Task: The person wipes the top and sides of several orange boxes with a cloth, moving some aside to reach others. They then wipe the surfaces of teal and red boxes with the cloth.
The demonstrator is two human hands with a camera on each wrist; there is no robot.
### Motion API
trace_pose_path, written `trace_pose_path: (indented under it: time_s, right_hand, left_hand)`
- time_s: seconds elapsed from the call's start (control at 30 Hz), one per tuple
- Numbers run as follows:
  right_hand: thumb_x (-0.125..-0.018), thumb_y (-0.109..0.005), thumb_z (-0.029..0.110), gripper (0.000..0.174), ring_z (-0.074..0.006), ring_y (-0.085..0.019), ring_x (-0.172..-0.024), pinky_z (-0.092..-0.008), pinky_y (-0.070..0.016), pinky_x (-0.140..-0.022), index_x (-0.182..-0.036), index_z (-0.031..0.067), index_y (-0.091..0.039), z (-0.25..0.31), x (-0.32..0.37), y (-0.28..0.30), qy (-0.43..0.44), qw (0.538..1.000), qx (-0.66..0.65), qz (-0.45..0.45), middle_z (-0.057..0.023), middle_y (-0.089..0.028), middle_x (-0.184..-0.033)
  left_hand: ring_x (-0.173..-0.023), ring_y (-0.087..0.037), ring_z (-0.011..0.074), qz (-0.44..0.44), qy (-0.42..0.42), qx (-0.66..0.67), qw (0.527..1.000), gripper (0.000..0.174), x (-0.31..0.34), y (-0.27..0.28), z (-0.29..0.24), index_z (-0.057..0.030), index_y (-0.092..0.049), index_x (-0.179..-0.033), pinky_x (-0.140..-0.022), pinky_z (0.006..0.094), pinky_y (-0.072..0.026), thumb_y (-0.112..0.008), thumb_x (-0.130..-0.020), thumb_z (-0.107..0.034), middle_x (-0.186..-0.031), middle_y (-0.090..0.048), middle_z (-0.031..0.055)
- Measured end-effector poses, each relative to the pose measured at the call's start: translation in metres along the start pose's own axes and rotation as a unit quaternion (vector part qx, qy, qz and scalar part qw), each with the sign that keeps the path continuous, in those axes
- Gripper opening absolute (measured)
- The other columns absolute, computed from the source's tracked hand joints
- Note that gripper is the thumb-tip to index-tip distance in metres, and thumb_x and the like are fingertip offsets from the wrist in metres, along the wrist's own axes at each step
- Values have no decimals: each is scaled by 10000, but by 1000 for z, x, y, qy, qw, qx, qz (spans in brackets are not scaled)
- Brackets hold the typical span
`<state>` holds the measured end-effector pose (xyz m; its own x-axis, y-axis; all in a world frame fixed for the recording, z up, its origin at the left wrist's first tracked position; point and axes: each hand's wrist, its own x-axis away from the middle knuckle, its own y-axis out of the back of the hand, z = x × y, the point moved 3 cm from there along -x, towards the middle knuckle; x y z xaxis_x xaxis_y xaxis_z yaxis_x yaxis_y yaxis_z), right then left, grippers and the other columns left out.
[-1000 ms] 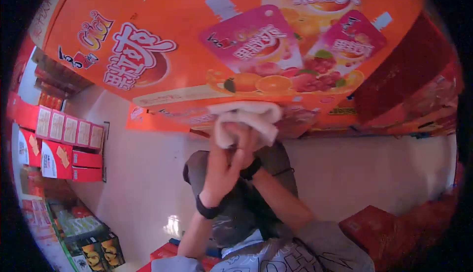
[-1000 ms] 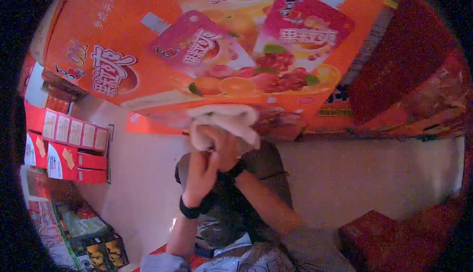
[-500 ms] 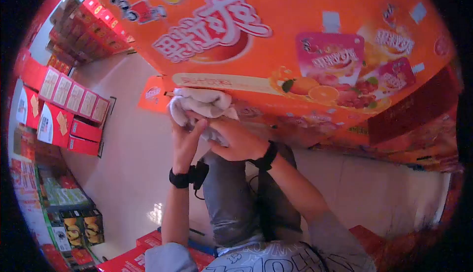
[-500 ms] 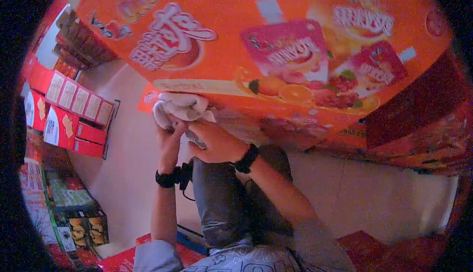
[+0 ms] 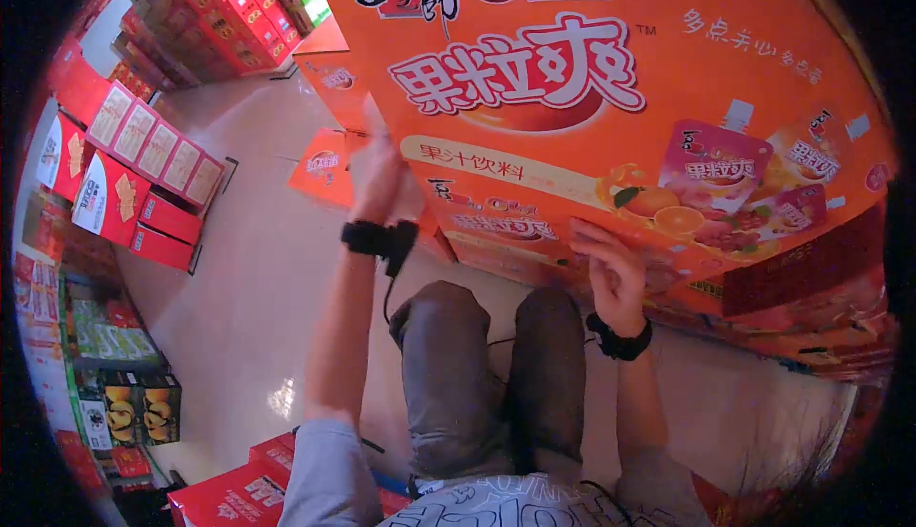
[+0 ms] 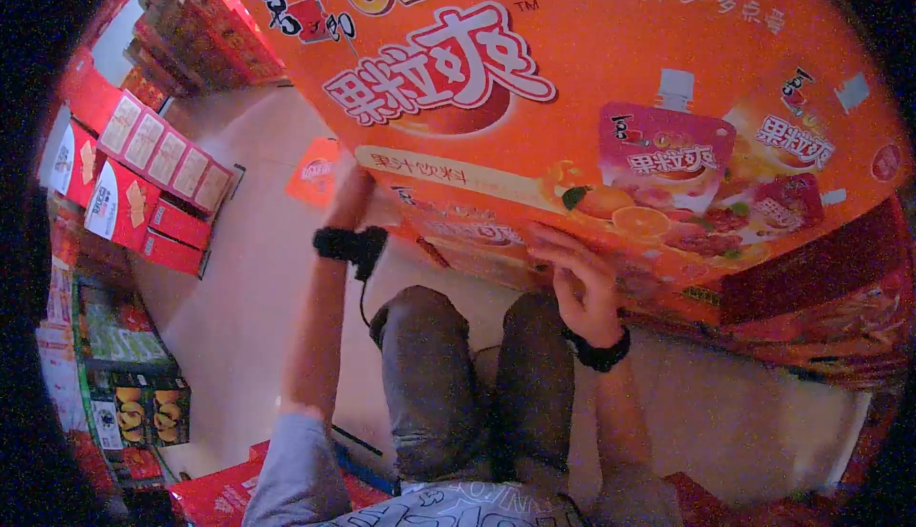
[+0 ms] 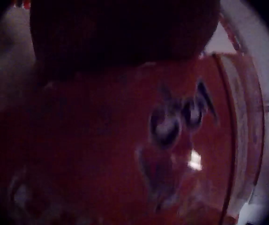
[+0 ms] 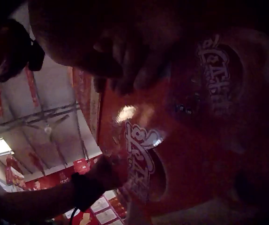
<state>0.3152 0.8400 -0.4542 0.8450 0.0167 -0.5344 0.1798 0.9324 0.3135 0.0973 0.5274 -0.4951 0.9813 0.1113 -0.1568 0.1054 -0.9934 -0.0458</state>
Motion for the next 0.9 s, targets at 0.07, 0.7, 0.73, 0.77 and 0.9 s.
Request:
trace_pose_path:
  time_s: [0.07, 0.7, 0.73, 0.77, 0.9]
  right_hand:
    - [-852, -475, -87, 307, -305, -628, -1164, -381, -471, -1000, -1048, -12, -699, -8, 1, 0, -3, 1000, -11, -8, -185, -667, -1209]
    - [-846, -468, -107, 259, -270, -675, -1047, -328, -539, -853, -955, -22, -687, -2, -2, 0, 1, 1000, 2, -31, -205, -687, -1126]
    - [-846, -471, -104, 256, -271, -676, -1045, -328, -541, -851, -956, -23, -687, -3, -2, 1, 10, 999, 4, -34, -203, -687, -1125]
    - [-847, -474, -102, 252, -272, -677, -1042, -328, -542, -848, -956, -23, -687, -4, -1, 0, 17, 999, 4, -35, -202, -687, -1125]
    - [-851, -481, -93, 239, -282, -675, -1046, -341, -540, -853, -957, -26, -685, -2, -3, -2, 13, 999, -12, -44, -197, -689, -1119]
  left_hand:
    - [-744, -558, 149, 39, 98, 68, 992, 583, 11, -14, 31, -5, -466, -1335, -654, 305, -462, -448, -1014, -491, -928, -612, 52]
    - [-1147, -576, 223, 282, -157, -429, 843, 396, -9, 9, 94, -32, -546, -1301, -945, 365, -475, -422, -1036, -300, -1295, -605, 142]
    - [-1170, -563, 225, 313, -148, -267, 899, 419, -3, 3, 73, -32, -535, -1314, -964, 373, -466, -420, -1037, -326, -1301, -599, 126]
    - [-1172, -563, 228, 291, -94, -137, 942, 440, 2, -1, 47, -33, -526, -1319, -968, 378, -466, -415, -1038, -352, -1289, -601, 112]
    - [-1111, -601, 231, 102, 85, 216, 967, 496, 3, -10, -43, -40, -505, -1312, -943, 382, -490, -395, -1035, -437, -1198, -626, 76]
